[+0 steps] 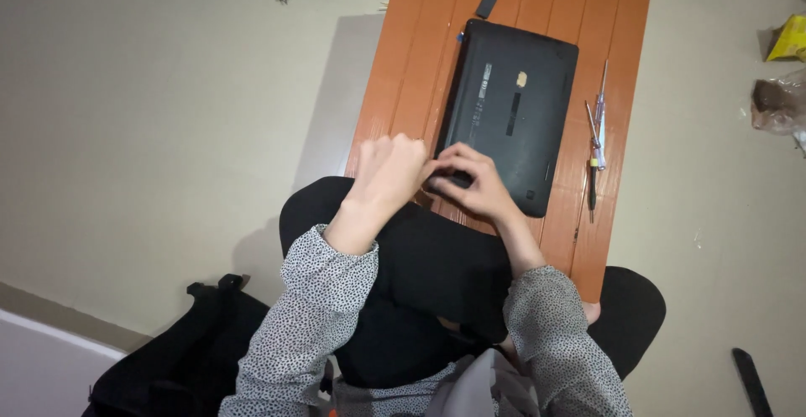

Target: Finalizing the assembly of a laptop by fastening the screws on the bottom cover using a screwdriver.

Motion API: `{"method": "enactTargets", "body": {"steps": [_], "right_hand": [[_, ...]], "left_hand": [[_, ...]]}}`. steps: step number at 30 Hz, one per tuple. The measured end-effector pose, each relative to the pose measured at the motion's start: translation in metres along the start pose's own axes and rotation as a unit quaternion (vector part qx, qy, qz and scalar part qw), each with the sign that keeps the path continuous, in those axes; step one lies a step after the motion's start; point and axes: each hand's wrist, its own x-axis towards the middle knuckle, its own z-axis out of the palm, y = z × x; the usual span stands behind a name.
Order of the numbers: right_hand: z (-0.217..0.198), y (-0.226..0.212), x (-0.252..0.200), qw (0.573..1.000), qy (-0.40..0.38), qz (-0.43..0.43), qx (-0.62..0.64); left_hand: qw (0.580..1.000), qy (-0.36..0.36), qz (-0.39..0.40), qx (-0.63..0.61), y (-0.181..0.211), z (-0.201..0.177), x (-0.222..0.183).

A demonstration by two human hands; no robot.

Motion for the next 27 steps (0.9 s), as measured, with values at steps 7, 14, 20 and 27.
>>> {"method": "enactTargets", "body": {"steps": [7, 14, 20, 27], "right_hand": [[0.007, 0.011, -0.002, 0.998, 0.0, -0.046, -0.035], [0.009, -0.004, 0.003, 0.994, 0.002, -0.058, -0.097], [0.005, -0.01, 0.0, 0.996, 0.015, -0.059, -0.06], [0.001, 0.002, -0.032, 0.982, 0.17, 0.003, -0.083]], "left_hand": [[1.0, 0.003, 0.011, 0.016, 0.01, 0.009, 0.001], [0.99, -0.04, 0.013, -0.135, 0.012, -0.016, -0.009], [0.99, -0.025, 0.017, -0.138, 0.006, -0.004, -0.002], [0.993, -0.05, 0.025, -0.102, 0.001, 0.003, -0.007]]}}
